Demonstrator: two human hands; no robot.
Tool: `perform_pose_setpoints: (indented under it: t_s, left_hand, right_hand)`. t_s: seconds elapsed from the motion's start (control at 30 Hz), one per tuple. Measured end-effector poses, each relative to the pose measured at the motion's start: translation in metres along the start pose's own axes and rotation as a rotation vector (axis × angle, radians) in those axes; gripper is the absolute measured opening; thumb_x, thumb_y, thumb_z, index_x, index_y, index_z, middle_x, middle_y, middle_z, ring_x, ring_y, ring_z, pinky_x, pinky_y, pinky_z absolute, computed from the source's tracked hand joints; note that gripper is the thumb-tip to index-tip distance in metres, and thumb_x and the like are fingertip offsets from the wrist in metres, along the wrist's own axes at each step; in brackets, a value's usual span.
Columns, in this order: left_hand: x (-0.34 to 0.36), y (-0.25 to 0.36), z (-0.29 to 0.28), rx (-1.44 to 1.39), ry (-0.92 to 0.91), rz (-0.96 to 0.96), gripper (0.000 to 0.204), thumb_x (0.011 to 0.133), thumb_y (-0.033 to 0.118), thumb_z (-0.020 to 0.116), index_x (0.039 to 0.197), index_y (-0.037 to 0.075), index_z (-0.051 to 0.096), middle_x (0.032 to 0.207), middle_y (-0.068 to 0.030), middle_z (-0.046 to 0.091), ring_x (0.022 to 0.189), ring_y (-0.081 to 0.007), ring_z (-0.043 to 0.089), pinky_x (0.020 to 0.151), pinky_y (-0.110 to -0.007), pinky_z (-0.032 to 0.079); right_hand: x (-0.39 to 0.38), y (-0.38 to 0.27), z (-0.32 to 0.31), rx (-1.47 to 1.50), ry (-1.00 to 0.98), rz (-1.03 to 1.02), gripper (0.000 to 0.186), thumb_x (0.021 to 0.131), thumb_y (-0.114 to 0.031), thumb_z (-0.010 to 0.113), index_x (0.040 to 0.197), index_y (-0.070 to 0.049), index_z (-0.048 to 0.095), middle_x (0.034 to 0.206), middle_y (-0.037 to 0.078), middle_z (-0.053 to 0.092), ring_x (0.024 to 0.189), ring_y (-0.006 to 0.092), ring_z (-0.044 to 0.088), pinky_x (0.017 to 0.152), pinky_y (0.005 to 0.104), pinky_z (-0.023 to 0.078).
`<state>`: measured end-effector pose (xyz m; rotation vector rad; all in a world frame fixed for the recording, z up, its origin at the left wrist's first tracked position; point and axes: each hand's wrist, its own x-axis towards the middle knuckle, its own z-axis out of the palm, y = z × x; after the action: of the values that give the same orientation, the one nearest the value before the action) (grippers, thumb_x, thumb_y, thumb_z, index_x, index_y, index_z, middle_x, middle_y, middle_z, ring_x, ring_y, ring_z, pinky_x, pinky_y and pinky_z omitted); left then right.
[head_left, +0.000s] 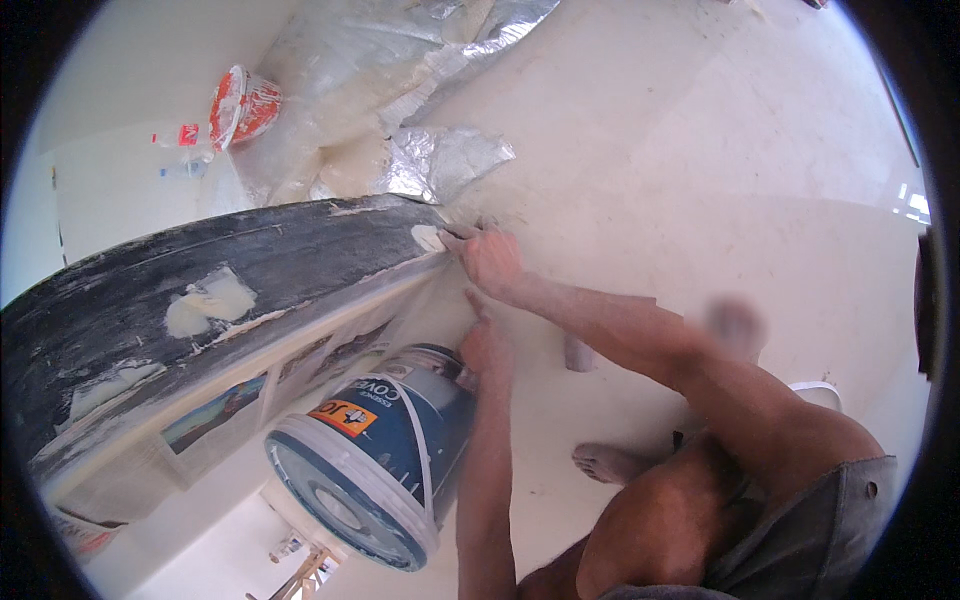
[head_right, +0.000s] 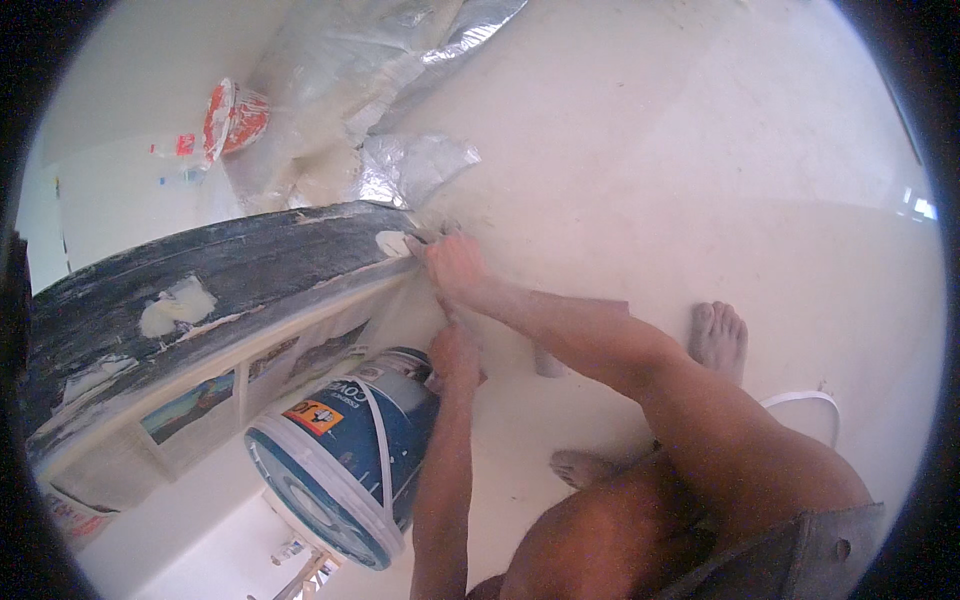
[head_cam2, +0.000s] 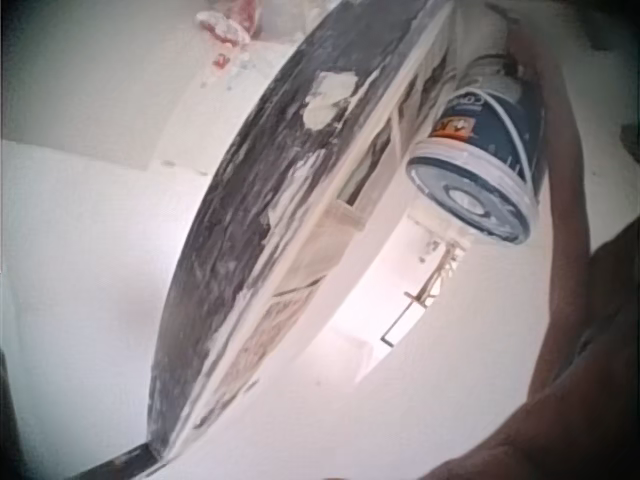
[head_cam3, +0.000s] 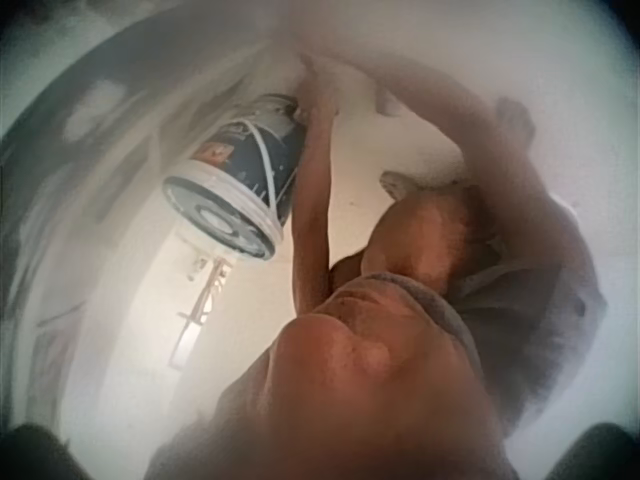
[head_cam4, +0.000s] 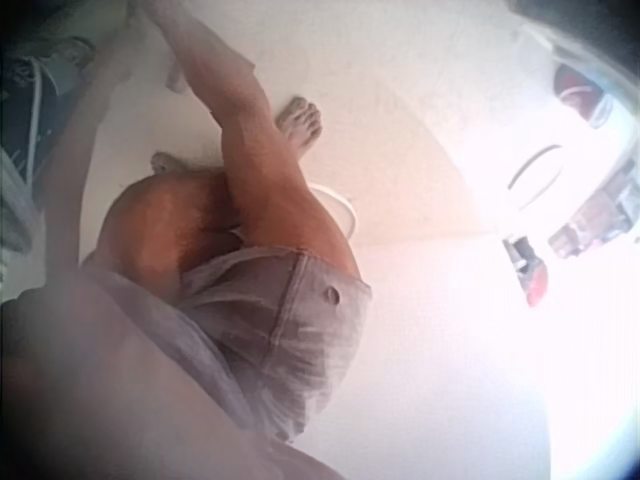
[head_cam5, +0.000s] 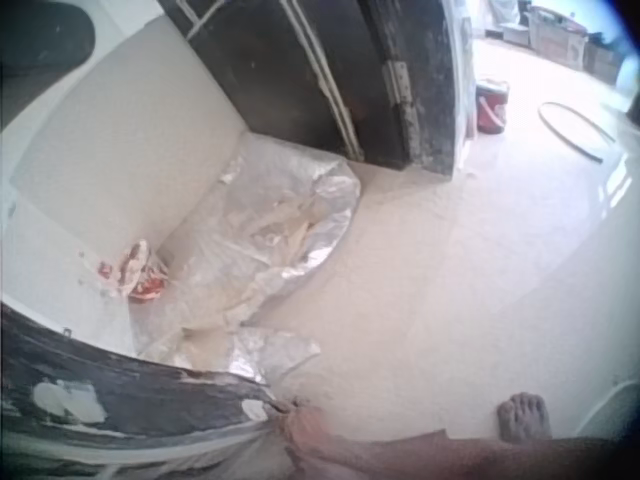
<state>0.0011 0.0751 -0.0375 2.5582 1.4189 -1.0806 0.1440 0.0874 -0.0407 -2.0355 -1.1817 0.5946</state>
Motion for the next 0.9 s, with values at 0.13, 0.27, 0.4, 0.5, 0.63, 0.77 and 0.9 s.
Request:
perform_pose_setpoints:
  t_s: [0.13, 0.27, 0.4, 0.5, 0.63, 0.77, 0.9]
  left_hand:
    - [0.005, -0.006, 0.014, 0.009, 0.034, -0.012, 0.025, 0.089, 0.022, 0.057, 0.106, 0.005, 0.064, 0.091, -0.0167, 0.07, 0.086, -0.0322, 0.069, 0.072, -0.045, 0.055]
    - [0.004, 0.0, 0.008, 0.003, 0.014, -0.046, 0.026, 0.09, 0.024, 0.056, 0.108, 0.006, 0.062, 0.091, -0.0166, 0.069, 0.086, -0.0324, 0.069, 0.073, -0.046, 0.055]
    - [0.004, -0.002, 0.011, -0.013, 0.03, -0.042, 0.027, 0.09, 0.024, 0.056, 0.109, 0.006, 0.062, 0.091, -0.0164, 0.07, 0.085, -0.0324, 0.069, 0.072, -0.046, 0.055]
    - [0.003, -0.002, 0.016, 0.017, 0.053, -0.015, 0.029, 0.089, 0.023, 0.057, 0.111, 0.006, 0.062, 0.088, -0.016, 0.07, 0.083, -0.0325, 0.069, 0.072, -0.046, 0.055]
    - [-0.002, -0.009, -0.008, 0.027, 0.025, -0.031, 0.038, 0.087, 0.023, 0.059, 0.122, 0.006, 0.057, 0.08, -0.0152, 0.069, 0.078, -0.0333, 0.069, 0.069, -0.046, 0.055]
    - [-0.008, 0.034, -0.088, -0.037, 0.368, 0.047, 0.074, 0.09, 0.014, 0.053, 0.154, 0.016, 0.016, 0.072, -0.0146, 0.067, 0.069, -0.0295, 0.068, 0.06, -0.043, 0.053]
    - [0.012, 0.021, -0.109, 0.095, 0.366, -0.067, 0.075, 0.088, 0.013, 0.055, 0.153, 0.014, 0.017, 0.071, -0.0128, 0.068, 0.065, -0.0283, 0.068, 0.057, -0.039, 0.054]
  right_hand:
    - [-0.008, -0.013, -0.001, 0.037, 0.075, -0.011, 0.047, 0.081, -0.006, 0.055, 0.126, -0.018, 0.061, 0.126, 0.008, 0.06, 0.101, 0.0342, 0.061, 0.076, 0.0421, 0.055]
    - [0.0, -0.007, 0.008, 0.052, 0.094, 0.098, 0.045, 0.081, -0.006, 0.055, 0.123, -0.019, 0.064, 0.122, 0.008, 0.06, 0.099, 0.0337, 0.061, 0.08, 0.0422, 0.054]
    - [-0.009, -0.008, 0.0, 0.161, 0.068, 0.095, 0.04, 0.083, -0.008, 0.056, 0.12, -0.019, 0.066, 0.118, 0.009, 0.055, 0.101, 0.034, 0.06, 0.084, 0.0425, 0.053]
    - [-0.004, -0.003, 0.003, 0.185, 0.027, 0.148, 0.037, 0.085, -0.012, 0.057, 0.119, -0.02, 0.067, 0.117, 0.01, 0.054, 0.102, 0.0338, 0.06, 0.086, 0.043, 0.052]
    - [-0.014, -0.006, -0.003, 0.438, 0.123, 0.01, 0.034, 0.088, -0.014, 0.058, 0.12, -0.02, 0.068, 0.117, 0.01, 0.058, 0.097, 0.0289, 0.062, 0.085, 0.0401, 0.05]
    - [-0.017, 0.05, -0.01, 0.856, 0.21, 0.27, 0.035, 0.094, -0.017, 0.054, 0.127, -0.014, 0.064, 0.116, 0.006, 0.064, 0.092, 0.018, 0.062, 0.079, 0.0322, 0.05]
    - [-0.026, 0.042, -0.046, 1.164, 0.068, 0.466, 0.043, 0.096, -0.021, 0.05, 0.137, -0.009, 0.052, 0.12, 0.005, 0.064, 0.094, 0.0137, 0.06, 0.075, 0.0285, 0.049]
